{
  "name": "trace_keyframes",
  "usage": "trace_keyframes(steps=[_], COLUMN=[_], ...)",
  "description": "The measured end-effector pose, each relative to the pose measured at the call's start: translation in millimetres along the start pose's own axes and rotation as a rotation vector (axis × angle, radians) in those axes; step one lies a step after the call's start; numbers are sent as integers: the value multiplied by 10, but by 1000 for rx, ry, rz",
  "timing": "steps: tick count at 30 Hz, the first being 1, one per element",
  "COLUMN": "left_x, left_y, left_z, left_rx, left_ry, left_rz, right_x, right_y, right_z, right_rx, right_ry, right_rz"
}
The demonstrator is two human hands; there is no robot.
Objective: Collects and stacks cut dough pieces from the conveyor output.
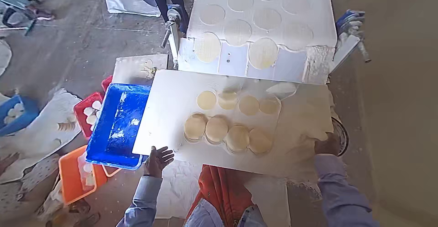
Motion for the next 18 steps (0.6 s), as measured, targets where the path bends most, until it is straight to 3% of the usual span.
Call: trace_keyframes(steps=[2, 4, 8, 11, 13, 15, 18], left_x=[-60, -189, -415, -517, -491, -386, -187], left_y=[-202, -386, -692, -846, -915, -972, -1063], left_z=[247, 444, 708, 785, 864, 983, 1153], left_rx=[62, 103, 190, 184, 178, 191, 227], left_ry=[22, 18, -23, -6, 7, 0, -16], left_rz=[16, 57, 71, 114, 139, 121, 70], right_x=[64, -160, -847, -1015, -1055, -892, -543], right_y=[-285, -775, -1997, -2587, -2606, -2463, -2134], right_z=[165, 535, 1824, 2619, 2775, 2660, 2132], right_rx=[-28, 29, 390, 517, 532, 581, 642], right_ry=[109, 110, 163, 328, 373, 276, -212], right_rz=[193, 401, 764, 858, 865, 772, 605])
Point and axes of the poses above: each hand's wrist, its own y-axis towards the middle knuckle, its own x-axis out of the back of the hand, z = x × y, the point moved 10 cm from there along y, towards the middle knuckle, and after that the axes turned 8 degrees about -x, right-handed, at the moved point
